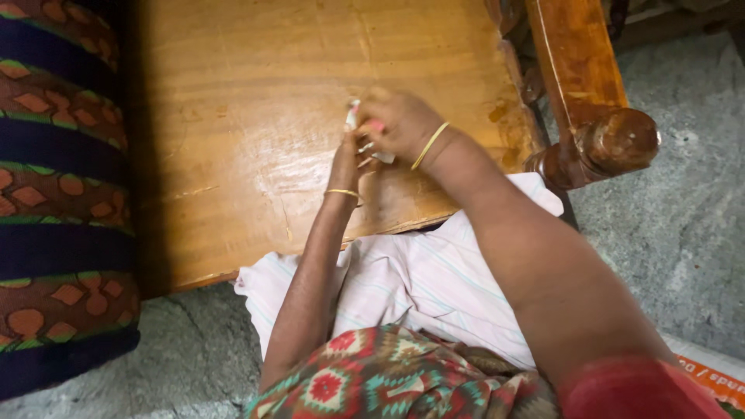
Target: The person wipes a wooden table surface with a white cloth and uses a small pink-handled brush to scrub the table. The person alternates between wiping and brushing, focusing on different areas of the tabletop.
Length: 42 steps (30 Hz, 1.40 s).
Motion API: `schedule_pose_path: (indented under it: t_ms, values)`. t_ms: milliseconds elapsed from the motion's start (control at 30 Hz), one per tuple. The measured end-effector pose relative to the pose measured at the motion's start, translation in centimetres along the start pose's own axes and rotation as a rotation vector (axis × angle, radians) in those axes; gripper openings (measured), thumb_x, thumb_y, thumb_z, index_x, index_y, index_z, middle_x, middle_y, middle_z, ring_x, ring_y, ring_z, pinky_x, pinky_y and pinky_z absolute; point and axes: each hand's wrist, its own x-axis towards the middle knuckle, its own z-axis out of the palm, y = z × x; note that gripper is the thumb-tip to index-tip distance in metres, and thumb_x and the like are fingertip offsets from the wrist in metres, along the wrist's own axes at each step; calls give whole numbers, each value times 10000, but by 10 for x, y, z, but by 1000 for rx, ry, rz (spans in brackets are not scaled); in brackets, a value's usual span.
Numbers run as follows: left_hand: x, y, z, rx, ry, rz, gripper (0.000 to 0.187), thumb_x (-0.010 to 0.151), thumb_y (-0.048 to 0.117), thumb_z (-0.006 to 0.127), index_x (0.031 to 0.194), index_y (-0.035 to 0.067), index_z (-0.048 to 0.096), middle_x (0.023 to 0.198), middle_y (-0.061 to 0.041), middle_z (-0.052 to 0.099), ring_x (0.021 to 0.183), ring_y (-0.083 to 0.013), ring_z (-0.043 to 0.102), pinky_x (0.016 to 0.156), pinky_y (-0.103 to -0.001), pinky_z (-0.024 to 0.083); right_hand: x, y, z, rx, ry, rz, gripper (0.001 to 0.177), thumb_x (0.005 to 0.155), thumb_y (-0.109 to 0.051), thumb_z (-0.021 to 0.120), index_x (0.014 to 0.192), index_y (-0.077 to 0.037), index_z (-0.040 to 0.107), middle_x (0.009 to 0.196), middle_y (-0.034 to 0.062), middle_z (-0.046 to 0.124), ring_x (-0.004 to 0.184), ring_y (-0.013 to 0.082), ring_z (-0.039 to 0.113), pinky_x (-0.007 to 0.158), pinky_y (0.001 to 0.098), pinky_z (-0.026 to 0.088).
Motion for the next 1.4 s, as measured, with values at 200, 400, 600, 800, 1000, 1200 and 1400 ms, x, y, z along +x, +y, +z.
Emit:
schedule_pose_path:
  t_ms: [200,400,600,800,1000,1200,1400]
  values:
    - [30,-17,-53,-915,-72,34,224,1190,283,526,1231,77,605,1091,-94,691,992,-208,656,853,-352,534,6,-29,44,46,-126,-98,263,873,-84,693,1133,-101,664,1175,102,665,1066,333,662,886,423,550]
    - [9,62,-49,-726,244,-1,194,993,186,476,1164,101,509,980,-87,707,901,-219,715,785,-391,628,22,-5,48,-135,-93,70,441,823,-151,747,1241,-92,619,1251,124,631,1181,347,614,998,426,508]
    - [6,86,-52,-544,203,150,238,1069,211,535,1270,83,525,966,-92,699,742,-147,674,500,-248,477,37,-4,63,-398,-579,398,871,740,-347,822,1499,-151,441,1550,184,386,1421,408,348,1056,504,366]
    - [23,75,-60,-528,146,145,290,1042,143,556,1318,69,507,966,-104,687,711,-135,666,458,-233,462,25,-13,99,-527,-648,29,357,891,-183,686,1245,-234,687,1382,86,583,1364,350,480,1035,495,455]
    - [12,68,-35,-319,53,60,388,1021,123,538,1395,63,452,1096,-118,709,815,-141,713,499,-216,481,7,50,53,-393,-394,336,449,747,-58,685,1183,-165,710,1251,111,661,1158,333,623,952,435,516]
    - [-10,74,-18,-99,-11,30,442,1016,129,524,1443,62,430,1143,-99,706,864,-126,710,526,-212,467,-16,81,-1,-550,-379,594,450,857,-154,697,1297,-96,629,1346,165,574,1226,388,563,1011,463,469]
    - [-2,72,-7,-139,-7,18,432,1038,118,503,1459,53,427,1128,-100,709,865,-133,714,532,-218,449,-17,22,47,-362,-646,289,373,839,-77,638,1193,-163,717,1267,110,641,1226,312,594,1060,416,498]
